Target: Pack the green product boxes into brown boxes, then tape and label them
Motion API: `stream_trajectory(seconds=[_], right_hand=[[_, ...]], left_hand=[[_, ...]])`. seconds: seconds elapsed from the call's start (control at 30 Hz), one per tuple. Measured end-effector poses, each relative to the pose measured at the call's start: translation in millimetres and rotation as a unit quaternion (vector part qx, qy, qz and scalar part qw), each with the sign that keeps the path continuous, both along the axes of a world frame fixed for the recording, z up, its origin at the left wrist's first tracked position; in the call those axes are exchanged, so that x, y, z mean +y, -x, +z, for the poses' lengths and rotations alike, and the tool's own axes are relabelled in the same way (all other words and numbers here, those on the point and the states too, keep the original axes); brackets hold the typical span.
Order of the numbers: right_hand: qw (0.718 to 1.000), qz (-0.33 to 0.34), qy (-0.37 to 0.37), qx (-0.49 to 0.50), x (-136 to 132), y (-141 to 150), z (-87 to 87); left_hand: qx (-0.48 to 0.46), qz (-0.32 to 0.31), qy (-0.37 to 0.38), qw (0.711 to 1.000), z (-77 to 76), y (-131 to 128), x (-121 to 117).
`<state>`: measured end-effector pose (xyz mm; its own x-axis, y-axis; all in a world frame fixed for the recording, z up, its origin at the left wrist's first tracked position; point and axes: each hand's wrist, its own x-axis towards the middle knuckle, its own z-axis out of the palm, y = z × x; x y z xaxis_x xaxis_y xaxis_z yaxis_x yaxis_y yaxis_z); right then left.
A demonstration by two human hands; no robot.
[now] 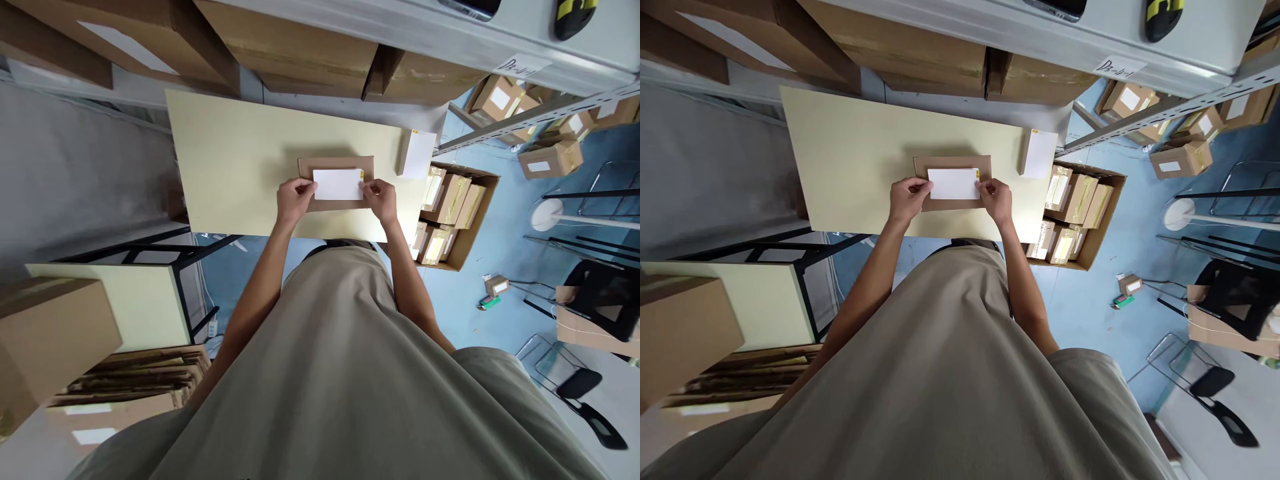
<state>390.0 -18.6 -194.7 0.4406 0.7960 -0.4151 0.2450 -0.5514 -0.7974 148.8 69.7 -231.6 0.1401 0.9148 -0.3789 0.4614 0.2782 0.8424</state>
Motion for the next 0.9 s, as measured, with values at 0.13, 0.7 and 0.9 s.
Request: stream_trajectory(seconds=[0.13,0.7,0.9], right_hand=[[1.000,0.009,0.012,-0.019,0,-2,-15.7],[0.997,0.019,0.026,-0.066,2,0,-26.1],[0.997,0.021,0.034,-0.069,2,-1,-29.7]], left_hand=[[0.006,0.003,-0.006,1.000,-11.1,0,1],[-0.006,0.017,-0.032,0.999,-17.4,1,-5],[-0.011,0.020,-0.031,0.999,-19.7,0,-6]])
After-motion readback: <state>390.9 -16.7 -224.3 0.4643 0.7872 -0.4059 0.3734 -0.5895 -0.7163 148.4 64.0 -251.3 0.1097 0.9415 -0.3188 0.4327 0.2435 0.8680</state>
